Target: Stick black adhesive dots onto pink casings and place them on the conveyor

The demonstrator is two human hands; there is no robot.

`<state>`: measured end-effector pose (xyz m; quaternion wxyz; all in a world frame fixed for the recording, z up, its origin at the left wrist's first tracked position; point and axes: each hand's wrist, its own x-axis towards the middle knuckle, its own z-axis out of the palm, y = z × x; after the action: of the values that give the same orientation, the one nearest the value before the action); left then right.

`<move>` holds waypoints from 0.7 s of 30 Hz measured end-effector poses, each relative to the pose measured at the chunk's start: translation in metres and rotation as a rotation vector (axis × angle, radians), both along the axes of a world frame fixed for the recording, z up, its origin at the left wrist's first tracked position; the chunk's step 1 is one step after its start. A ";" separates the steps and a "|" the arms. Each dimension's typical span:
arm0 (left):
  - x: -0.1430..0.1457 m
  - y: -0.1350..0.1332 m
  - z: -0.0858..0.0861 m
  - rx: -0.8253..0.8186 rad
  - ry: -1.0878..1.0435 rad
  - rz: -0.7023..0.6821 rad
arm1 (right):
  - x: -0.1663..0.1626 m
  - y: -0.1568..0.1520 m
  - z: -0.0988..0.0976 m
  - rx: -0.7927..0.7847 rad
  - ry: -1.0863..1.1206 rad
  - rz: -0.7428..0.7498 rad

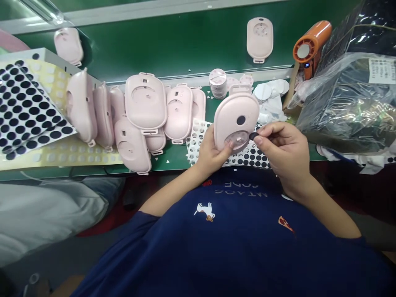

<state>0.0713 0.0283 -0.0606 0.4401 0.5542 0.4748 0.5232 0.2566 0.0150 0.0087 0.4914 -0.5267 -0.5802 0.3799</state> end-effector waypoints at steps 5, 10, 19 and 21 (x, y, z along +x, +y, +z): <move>-0.004 0.002 0.004 -0.024 -0.053 -0.004 | 0.007 0.004 -0.008 0.023 -0.019 0.001; -0.028 0.036 0.008 -0.218 -0.332 -0.006 | 0.026 0.000 -0.052 -0.196 -0.257 0.051; -0.034 0.234 0.049 -0.314 -0.103 0.253 | 0.041 -0.011 -0.093 0.037 -0.202 0.022; -0.022 0.261 0.064 -0.329 0.019 0.296 | 0.043 -0.013 -0.089 0.097 -0.209 0.014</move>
<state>0.0492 0.2893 0.0032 0.4384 0.4045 0.6340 0.4922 0.2996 0.0021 -0.0807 0.4504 -0.5350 -0.6498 0.2979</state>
